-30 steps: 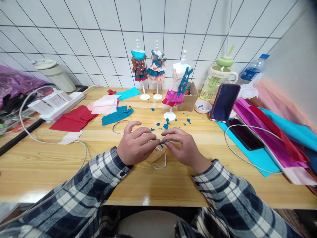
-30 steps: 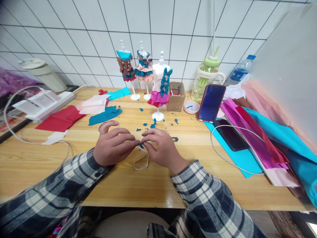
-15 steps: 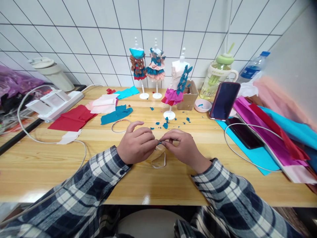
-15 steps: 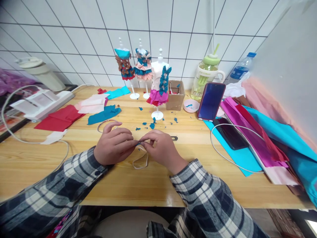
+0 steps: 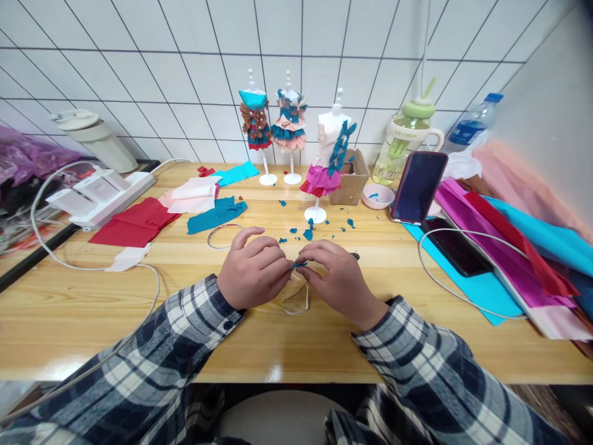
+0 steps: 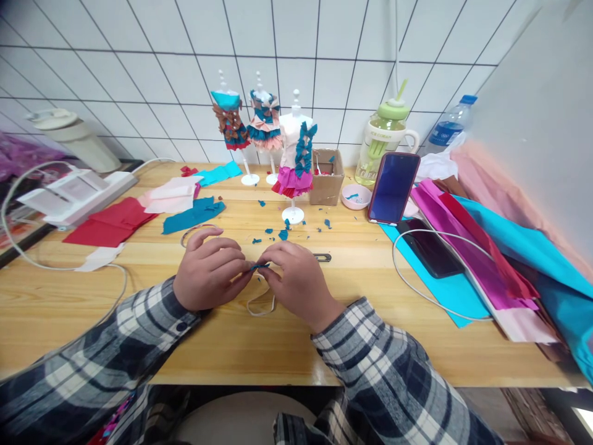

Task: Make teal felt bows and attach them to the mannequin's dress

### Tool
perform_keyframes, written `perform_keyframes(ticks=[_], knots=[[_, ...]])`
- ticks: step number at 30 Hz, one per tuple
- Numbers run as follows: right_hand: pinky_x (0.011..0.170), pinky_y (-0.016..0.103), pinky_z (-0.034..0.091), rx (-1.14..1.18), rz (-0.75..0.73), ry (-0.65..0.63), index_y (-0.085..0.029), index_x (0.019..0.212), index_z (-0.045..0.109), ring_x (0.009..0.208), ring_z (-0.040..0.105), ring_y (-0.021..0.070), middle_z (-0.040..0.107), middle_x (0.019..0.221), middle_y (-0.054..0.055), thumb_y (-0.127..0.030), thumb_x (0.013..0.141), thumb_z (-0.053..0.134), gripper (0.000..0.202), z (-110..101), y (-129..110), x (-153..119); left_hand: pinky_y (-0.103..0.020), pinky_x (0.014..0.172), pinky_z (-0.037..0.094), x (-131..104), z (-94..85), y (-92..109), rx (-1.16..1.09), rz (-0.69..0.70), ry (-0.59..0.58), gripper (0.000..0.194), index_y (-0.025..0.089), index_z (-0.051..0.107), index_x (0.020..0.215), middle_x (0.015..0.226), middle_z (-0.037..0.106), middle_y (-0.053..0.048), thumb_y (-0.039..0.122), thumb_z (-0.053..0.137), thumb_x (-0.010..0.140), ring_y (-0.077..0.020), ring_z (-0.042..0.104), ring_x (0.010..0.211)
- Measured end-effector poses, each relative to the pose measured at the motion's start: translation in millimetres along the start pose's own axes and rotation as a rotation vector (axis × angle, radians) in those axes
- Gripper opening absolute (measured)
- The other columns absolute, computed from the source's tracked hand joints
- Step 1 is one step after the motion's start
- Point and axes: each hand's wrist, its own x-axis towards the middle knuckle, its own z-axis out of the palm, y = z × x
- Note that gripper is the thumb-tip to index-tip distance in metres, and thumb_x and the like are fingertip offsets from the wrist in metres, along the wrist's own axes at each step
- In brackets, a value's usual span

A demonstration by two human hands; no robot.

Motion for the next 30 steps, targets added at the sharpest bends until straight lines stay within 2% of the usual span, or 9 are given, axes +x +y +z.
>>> perform_keyframes(ticks=[4, 9, 13, 20, 23, 27, 30], knots=[[0.08, 0.034, 0.045, -0.062, -0.014, -0.002, -0.022, 0.086, 0.065, 0.088, 0.06, 0.0187, 0.067, 0.093, 0.004, -0.025, 0.085, 0.059, 0.007, -2.0, 0.1, -0.1, -0.043, 0.095, 0.036, -0.3, 0.4, 0.3, -0.033, -0.009, -0.001, 0.007, 0.026, 0.064, 0.082, 0.072, 0.067, 0.003, 0.022, 0.061, 0.078, -0.0168, 0.061, 0.081], [0.081, 0.036, 0.04, -0.189, -0.076, -0.005, -0.023, 0.086, 0.065, 0.083, 0.057, 0.0196, 0.069, 0.088, 0.003, -0.028, 0.089, 0.054, 0.012, -4.0, 3.5, 0.9, -0.04, 0.089, 0.042, -0.4, 3.8, -1.2, -0.163, -0.108, -0.007, 0.02, 0.024, 0.065, 0.097, 0.084, 0.068, -0.002, 0.026, 0.064, 0.077, -0.019, 0.059, 0.086], [0.089, 0.04, 0.035, -0.253, -0.108, 0.01, -0.025, 0.083, 0.065, 0.08, 0.055, 0.0197, 0.068, 0.079, 0.002, -0.029, 0.089, 0.054, 0.013, -4.3, 4.1, 0.9, -0.038, 0.085, 0.043, -0.6, 6.0, -3.9, -0.199, -0.118, 0.031, 0.016, 0.025, 0.066, 0.094, 0.083, 0.068, -0.002, 0.025, 0.065, 0.078, -0.018, 0.059, 0.085], [0.099, 0.042, 0.029, -0.241, -0.097, 0.048, -0.026, 0.089, 0.063, 0.082, 0.056, 0.019, 0.069, 0.083, 0.0, -0.028, 0.088, 0.055, 0.008, -4.9, 1.1, -0.1, -0.04, 0.089, 0.041, -0.9, 4.8, -4.5, -0.183, -0.097, 0.06, 0.012, 0.026, 0.066, 0.087, 0.083, 0.07, 0.0, 0.026, 0.069, 0.075, -0.0184, 0.061, 0.088], [0.101, 0.042, 0.029, -0.204, -0.07, 0.054, -0.025, 0.094, 0.062, 0.082, 0.057, 0.0189, 0.069, 0.083, 0.0, -0.026, 0.086, 0.058, 0.01, -4.5, 0.0, -0.6, -0.041, 0.092, 0.039, -2.2, 4.9, -4.9, -0.161, -0.091, 0.06, 0.009, 0.027, 0.066, 0.084, 0.083, 0.071, 0.001, 0.023, 0.067, 0.076, -0.0177, 0.061, 0.088], [0.099, 0.043, 0.032, -0.15, -0.046, 0.048, -0.024, 0.103, 0.06, 0.089, 0.058, 0.0208, 0.069, 0.088, 0.002, -0.023, 0.082, 0.062, 0.021, -5.5, -1.9, -0.7, -0.043, 0.093, 0.037, -2.3, 5.2, -4.9, -0.162, -0.091, 0.074, 0.01, 0.026, 0.066, 0.082, 0.081, 0.071, 0.002, 0.021, 0.069, 0.074, -0.0179, 0.061, 0.085], [0.091, 0.04, 0.041, -0.046, -0.015, 0.062, -0.022, 0.108, 0.059, 0.096, 0.058, 0.0228, 0.066, 0.103, 0.006, -0.029, 0.078, 0.066, 0.032, -5.6, -0.9, 0.3, -0.04, 0.09, 0.04, -0.7, 5.4, -2.9, -0.263, -0.195, 0.053, 0.006, 0.024, 0.066, 0.081, 0.081, 0.07, 0.0, 0.022, 0.067, 0.076, -0.018, 0.06, 0.086]])
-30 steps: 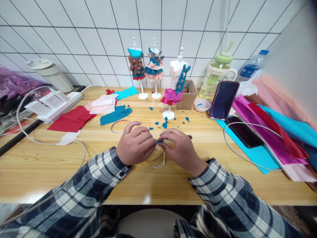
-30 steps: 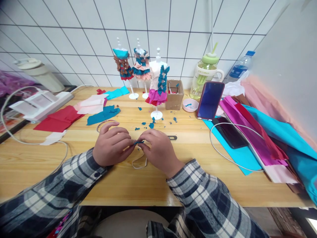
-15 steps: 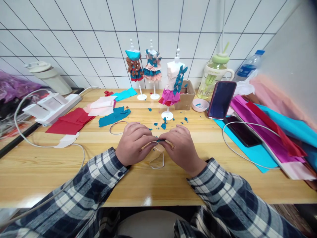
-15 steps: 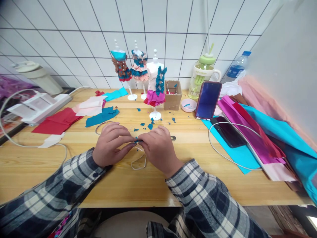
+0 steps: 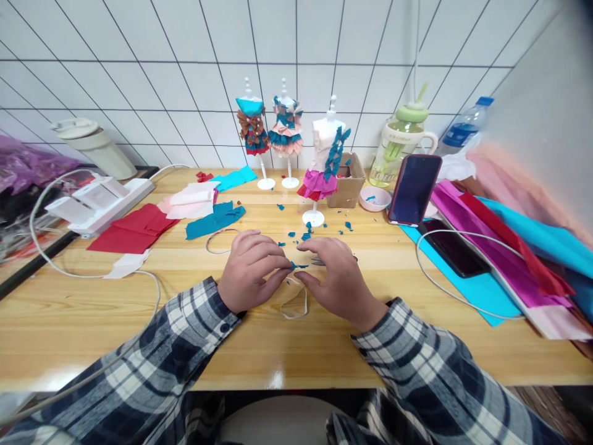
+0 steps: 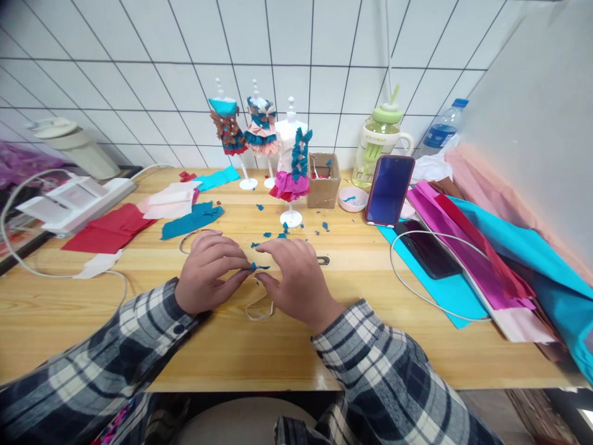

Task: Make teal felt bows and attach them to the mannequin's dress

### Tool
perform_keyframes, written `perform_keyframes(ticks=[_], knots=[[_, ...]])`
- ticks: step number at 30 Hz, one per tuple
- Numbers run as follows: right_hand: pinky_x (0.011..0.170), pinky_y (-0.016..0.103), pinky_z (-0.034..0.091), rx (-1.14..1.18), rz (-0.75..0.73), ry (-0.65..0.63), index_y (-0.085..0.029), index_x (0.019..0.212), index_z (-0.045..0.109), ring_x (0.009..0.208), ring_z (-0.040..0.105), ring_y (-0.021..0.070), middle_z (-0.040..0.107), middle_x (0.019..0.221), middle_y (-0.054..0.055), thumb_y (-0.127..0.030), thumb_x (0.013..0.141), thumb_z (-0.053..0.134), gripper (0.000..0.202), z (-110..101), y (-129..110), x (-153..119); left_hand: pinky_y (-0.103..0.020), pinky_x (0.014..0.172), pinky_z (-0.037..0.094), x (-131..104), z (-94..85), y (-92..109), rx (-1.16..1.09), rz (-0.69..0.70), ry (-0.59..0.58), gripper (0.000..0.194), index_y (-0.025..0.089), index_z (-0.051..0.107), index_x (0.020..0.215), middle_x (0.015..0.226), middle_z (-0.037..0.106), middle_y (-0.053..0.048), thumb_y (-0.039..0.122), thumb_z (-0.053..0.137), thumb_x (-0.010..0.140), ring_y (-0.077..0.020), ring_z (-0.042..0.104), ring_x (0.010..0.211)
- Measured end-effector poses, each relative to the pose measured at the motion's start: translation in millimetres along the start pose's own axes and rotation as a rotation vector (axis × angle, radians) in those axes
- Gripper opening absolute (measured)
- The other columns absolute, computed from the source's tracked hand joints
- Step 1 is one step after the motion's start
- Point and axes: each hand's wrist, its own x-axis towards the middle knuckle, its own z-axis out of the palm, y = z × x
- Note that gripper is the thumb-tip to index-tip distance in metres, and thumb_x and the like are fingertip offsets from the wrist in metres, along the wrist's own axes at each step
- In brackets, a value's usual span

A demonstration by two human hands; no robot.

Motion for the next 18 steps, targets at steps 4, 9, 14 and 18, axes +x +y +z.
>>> perform_keyframes(ticks=[4, 9, 14, 18], knots=[[0.079, 0.033, 0.049, 0.31, 0.283, -0.007, -0.019, 0.092, 0.064, 0.085, 0.062, 0.0182, 0.068, 0.093, 0.005, -0.029, 0.077, 0.065, 0.019, 5, 6, 2, -0.034, 0.082, 0.044, 1, 2.4, 4, -0.223, -0.271, -0.065, 0.006, 0.019, 0.063, 0.078, 0.082, 0.067, -0.004, 0.025, 0.064, 0.079, -0.0177, 0.059, 0.084], [0.067, 0.027, 0.05, 0.638, 0.559, -0.055, -0.017, 0.077, 0.061, 0.068, 0.06, 0.0137, 0.065, 0.073, 0.002, -0.029, 0.072, 0.066, 0.014, 11, 11, 6, -0.032, 0.082, 0.046, 0, 8.1, 6, -0.462, -0.545, -0.172, 0.017, 0.017, 0.063, 0.085, 0.087, 0.066, -0.004, 0.032, 0.064, 0.079, -0.0179, 0.06, 0.086], [0.053, 0.022, 0.042, 0.65, 0.578, -0.116, -0.017, 0.076, 0.06, 0.057, 0.051, 0.0097, 0.058, 0.064, -0.002, -0.03, 0.072, 0.064, 0.014, 11, 11, 5, -0.03, 0.083, 0.044, 1, 11.8, 5, -0.582, -0.608, -0.252, 0.018, 0.016, 0.065, 0.076, 0.086, 0.064, -0.005, 0.033, 0.061, 0.079, -0.0174, 0.059, 0.084], [0.049, 0.021, 0.035, 0.488, 0.504, -0.178, -0.017, 0.074, 0.062, 0.051, 0.043, 0.0077, 0.052, 0.058, -0.004, -0.025, 0.072, 0.063, 0.009, 9, 12, 4, -0.029, 0.08, 0.044, 0, 12.3, 4, -0.632, -0.611, -0.35, 0.018, 0.016, 0.064, 0.071, 0.082, 0.063, -0.004, 0.032, 0.06, 0.078, -0.0171, 0.057, 0.082]])
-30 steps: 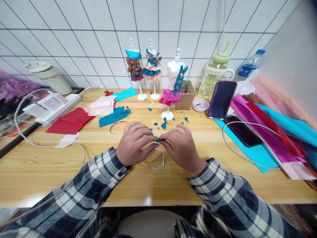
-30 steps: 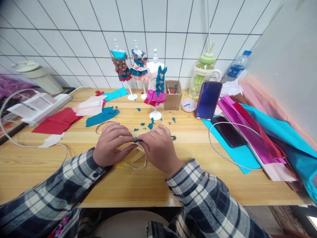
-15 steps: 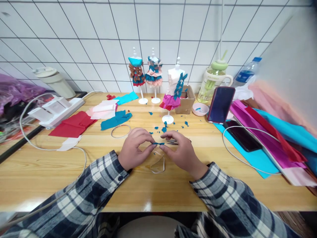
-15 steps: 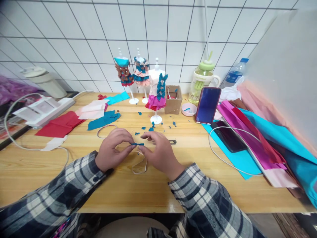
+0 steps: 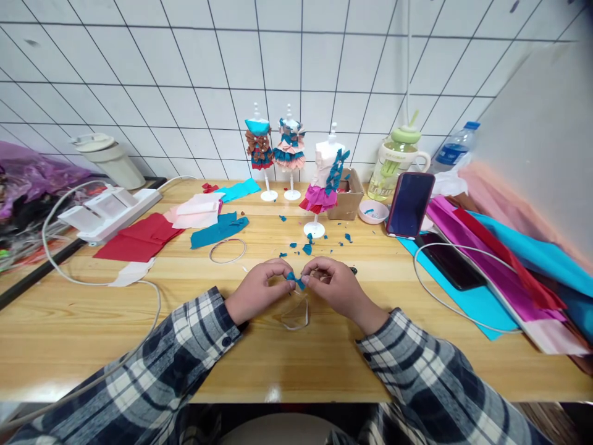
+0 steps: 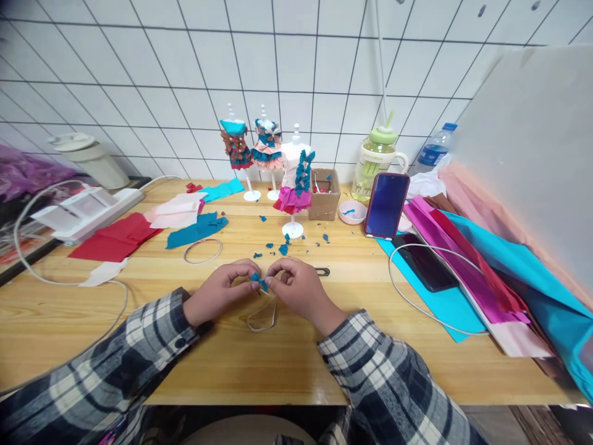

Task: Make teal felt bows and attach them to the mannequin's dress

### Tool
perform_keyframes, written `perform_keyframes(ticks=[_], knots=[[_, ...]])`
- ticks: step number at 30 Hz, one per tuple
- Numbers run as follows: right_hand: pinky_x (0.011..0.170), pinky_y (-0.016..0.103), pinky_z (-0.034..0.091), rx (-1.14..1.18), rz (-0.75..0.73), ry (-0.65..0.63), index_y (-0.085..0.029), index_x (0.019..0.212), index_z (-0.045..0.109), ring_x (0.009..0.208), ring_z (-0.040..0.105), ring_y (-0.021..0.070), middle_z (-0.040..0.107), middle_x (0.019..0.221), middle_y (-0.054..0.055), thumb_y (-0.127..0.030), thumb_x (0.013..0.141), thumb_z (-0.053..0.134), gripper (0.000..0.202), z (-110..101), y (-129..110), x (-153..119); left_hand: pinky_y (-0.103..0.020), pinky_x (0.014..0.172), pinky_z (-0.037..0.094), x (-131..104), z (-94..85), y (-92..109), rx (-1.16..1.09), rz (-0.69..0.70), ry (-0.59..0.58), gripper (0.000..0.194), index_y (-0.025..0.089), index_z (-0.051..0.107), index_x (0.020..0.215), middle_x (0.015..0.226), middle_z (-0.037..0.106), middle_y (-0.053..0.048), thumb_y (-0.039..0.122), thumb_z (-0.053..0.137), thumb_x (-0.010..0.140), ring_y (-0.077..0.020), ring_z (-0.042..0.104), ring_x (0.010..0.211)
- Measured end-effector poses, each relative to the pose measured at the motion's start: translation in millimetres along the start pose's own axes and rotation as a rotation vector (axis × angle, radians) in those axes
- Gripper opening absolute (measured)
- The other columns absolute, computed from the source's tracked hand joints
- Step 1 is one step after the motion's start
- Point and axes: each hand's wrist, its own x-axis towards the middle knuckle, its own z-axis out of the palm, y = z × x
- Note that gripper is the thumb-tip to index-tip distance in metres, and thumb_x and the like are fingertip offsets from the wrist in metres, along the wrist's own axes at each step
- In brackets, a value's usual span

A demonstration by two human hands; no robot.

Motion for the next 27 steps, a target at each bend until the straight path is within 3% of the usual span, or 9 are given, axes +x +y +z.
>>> perform_keyframes(ticks=[6, 10, 14, 19, 27], knots=[[0.054, 0.021, 0.04, 0.085, -0.009, 0.072, -0.018, 0.078, 0.058, 0.057, 0.05, 0.0097, 0.056, 0.064, -0.003, -0.028, 0.075, 0.06, 0.011, 4.5, 2.0, 1.3, -0.025, 0.066, 0.044, -0.4, 5.5, -0.7, -0.113, -0.138, -0.008, 0.026, 0.015, 0.063, 0.081, 0.075, 0.062, -0.002, 0.04, 0.062, 0.076, -0.0148, 0.055, 0.071], [0.051, 0.021, 0.04, 0.014, -0.032, 0.071, -0.018, 0.079, 0.059, 0.055, 0.049, 0.0098, 0.056, 0.063, -0.002, -0.026, 0.077, 0.058, 0.008, 7.3, 4.5, 0.8, -0.027, 0.073, 0.044, 1.6, 8.7, -1.5, -0.061, -0.123, 0.035, 0.021, 0.015, 0.064, 0.074, 0.079, 0.062, -0.002, 0.036, 0.064, 0.074, -0.016, 0.056, 0.076], [0.055, 0.023, 0.044, -0.159, -0.219, 0.154, -0.019, 0.094, 0.061, 0.063, 0.053, 0.0115, 0.062, 0.081, 0.002, -0.019, 0.076, 0.059, 0.018, 4.9, 2.3, -2.4, -0.027, 0.075, 0.042, 1.9, 8.2, -1.8, -0.029, -0.085, 0.063, 0.019, 0.016, 0.063, 0.069, 0.076, 0.061, -0.001, 0.033, 0.063, 0.075, -0.0154, 0.055, 0.076], [0.072, 0.029, 0.047, -0.35, -0.482, 0.114, -0.021, 0.09, 0.064, 0.082, 0.058, 0.0163, 0.065, 0.087, 0.004, -0.016, 0.08, 0.057, 0.013, 3.3, -1.7, -6.5, -0.025, 0.07, 0.042, -0.3, 6.4, 0.4, -0.03, -0.107, 0.071, 0.016, 0.016, 0.062, 0.07, 0.072, 0.06, 0.0, 0.031, 0.063, 0.075, -0.0144, 0.054, 0.073], [0.071, 0.03, 0.044, -0.382, -0.411, 0.046, -0.021, 0.083, 0.064, 0.076, 0.058, 0.016, 0.065, 0.078, 0.001, -0.015, 0.079, 0.06, 0.008, 6.9, 1.7, -5.9, -0.028, 0.078, 0.044, -0.7, 8.9, -2.0, 0.077, -0.005, 0.104, 0.007, 0.017, 0.065, 0.069, 0.077, 0.065, -0.002, 0.023, 0.065, 0.073, -0.0155, 0.059, 0.078]])
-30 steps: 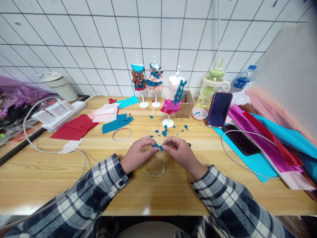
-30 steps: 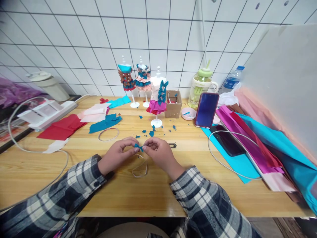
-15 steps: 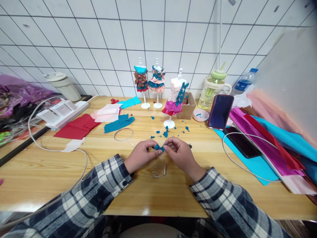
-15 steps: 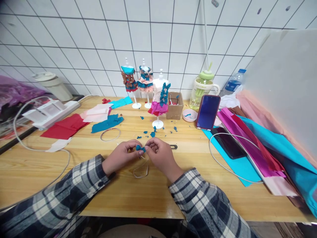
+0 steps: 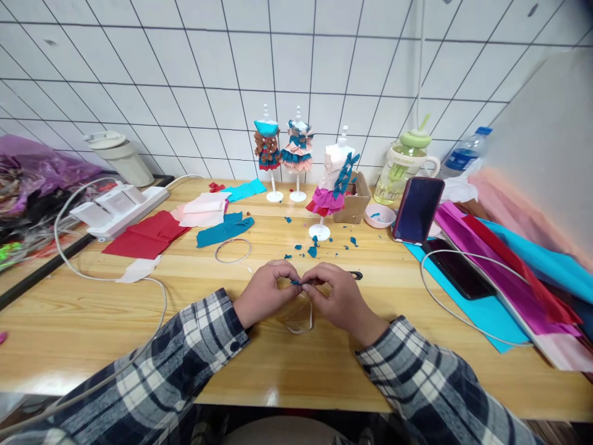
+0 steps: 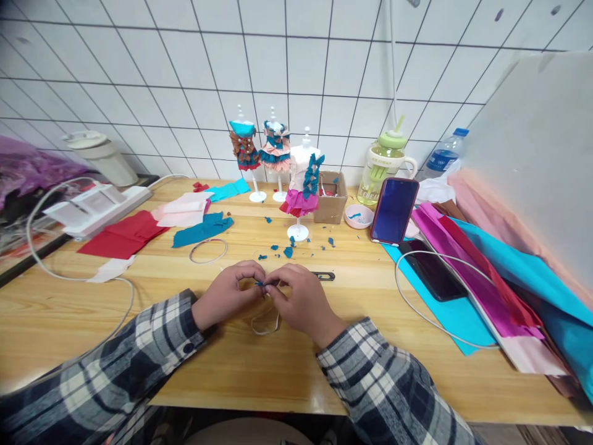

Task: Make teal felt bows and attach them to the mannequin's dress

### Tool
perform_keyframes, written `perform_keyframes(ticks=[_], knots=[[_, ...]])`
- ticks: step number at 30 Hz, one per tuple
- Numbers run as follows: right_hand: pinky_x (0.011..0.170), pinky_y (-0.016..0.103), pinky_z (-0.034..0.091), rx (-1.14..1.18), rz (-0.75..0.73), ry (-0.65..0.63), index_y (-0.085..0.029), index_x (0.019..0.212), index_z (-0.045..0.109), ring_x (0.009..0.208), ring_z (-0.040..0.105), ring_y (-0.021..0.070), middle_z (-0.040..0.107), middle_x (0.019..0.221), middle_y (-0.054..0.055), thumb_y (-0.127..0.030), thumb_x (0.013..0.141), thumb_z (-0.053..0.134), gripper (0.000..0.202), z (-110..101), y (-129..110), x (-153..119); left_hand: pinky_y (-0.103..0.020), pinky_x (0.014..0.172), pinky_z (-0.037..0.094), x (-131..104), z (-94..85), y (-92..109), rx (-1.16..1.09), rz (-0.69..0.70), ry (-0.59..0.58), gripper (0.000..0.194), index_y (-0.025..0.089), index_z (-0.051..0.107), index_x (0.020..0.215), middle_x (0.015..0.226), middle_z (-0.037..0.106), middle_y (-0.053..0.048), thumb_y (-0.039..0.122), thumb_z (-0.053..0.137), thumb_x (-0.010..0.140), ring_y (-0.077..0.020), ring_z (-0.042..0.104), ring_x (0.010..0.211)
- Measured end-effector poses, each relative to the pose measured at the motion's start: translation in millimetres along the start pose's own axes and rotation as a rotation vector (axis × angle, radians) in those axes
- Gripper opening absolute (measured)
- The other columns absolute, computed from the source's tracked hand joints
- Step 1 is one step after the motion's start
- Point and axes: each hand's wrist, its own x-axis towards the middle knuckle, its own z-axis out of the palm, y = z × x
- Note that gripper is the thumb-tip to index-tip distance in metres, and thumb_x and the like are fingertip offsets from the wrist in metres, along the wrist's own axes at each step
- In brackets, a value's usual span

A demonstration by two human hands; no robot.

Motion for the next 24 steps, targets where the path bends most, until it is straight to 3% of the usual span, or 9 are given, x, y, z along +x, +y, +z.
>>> perform_keyframes(ticks=[2, 7, 13, 17, 21, 24], knots=[[0.071, 0.029, 0.045, 0.036, 0.043, -0.004, -0.021, 0.086, 0.062, 0.075, 0.058, 0.0155, 0.064, 0.077, 0.001, -0.015, 0.078, 0.06, 0.01, 1, 1, 0, -0.028, 0.078, 0.043, 0, 0.2, 0, 0.047, 0.022, 0.017, 0.008, 0.018, 0.063, 0.066, 0.075, 0.064, -0.001, 0.023, 0.066, 0.072, -0.0155, 0.058, 0.077], [0.068, 0.026, 0.048, 0.2, 0.189, 0.015, -0.021, 0.113, 0.052, 0.07, 0.056, 0.0123, 0.064, 0.089, 0.002, -0.021, 0.074, 0.064, 0.041, 0, 5, 1, -0.028, 0.076, 0.044, 1, -1.9, 2, -0.007, -0.036, 0.0, 0.015, 0.017, 0.061, 0.066, 0.075, 0.063, -0.002, 0.03, 0.065, 0.074, -0.0159, 0.058, 0.076], [0.058, 0.024, 0.044, 0.358, 0.389, -0.051, -0.017, 0.078, 0.063, 0.064, 0.054, 0.012, 0.063, 0.075, 0.002, -0.025, 0.075, 0.062, 0.009, 1, 14, 6, -0.027, 0.074, 0.043, 2, -2.8, 1, -0.079, -0.08, -0.061, 0.017, 0.017, 0.061, 0.07, 0.075, 0.061, -0.001, 0.033, 0.063, 0.075, -0.0154, 0.055, 0.075], [0.056, 0.022, 0.042, 0.487, 0.495, -0.047, -0.016, 0.079, 0.06, 0.062, 0.052, 0.0105, 0.059, 0.07, 0.0, -0.027, 0.075, 0.061, 0.012, 3, 15, 7, -0.027, 0.074, 0.043, 3, -0.8, 1, -0.109, -0.065, -0.129, 0.016, 0.017, 0.061, 0.072, 0.076, 0.06, -0.001, 0.032, 0.061, 0.076, -0.0157, 0.055, 0.076], [0.045, 0.02, 0.041, 0.69, 0.593, -0.048, -0.019, 0.101, 0.056, 0.057, 0.052, 0.009, 0.059, 0.084, 0.0, -0.034, 0.074, 0.064, 0.032, 7, 15, 4, -0.027, 0.073, 0.044, 5, 1.9, -2, -0.196, -0.106, -0.113, 0.019, 0.016, 0.06, 0.075, 0.077, 0.06, -0.002, 0.035, 0.06, 0.078, -0.0161, 0.056, 0.077], [0.038, 0.019, 0.038, 0.696, 0.664, -0.071, -0.018, 0.09, 0.058, 0.046, 0.046, 0.0076, 0.056, 0.067, -0.003, -0.039, 0.073, 0.065, 0.029, 12, 17, 3, -0.028, 0.074, 0.044, 6, 2.6, -4, -0.207, -0.108, -0.102, 0.022, 0.015, 0.06, 0.072, 0.077, 0.061, -0.003, 0.037, 0.06, 0.078, -0.0167, 0.056, 0.077]])
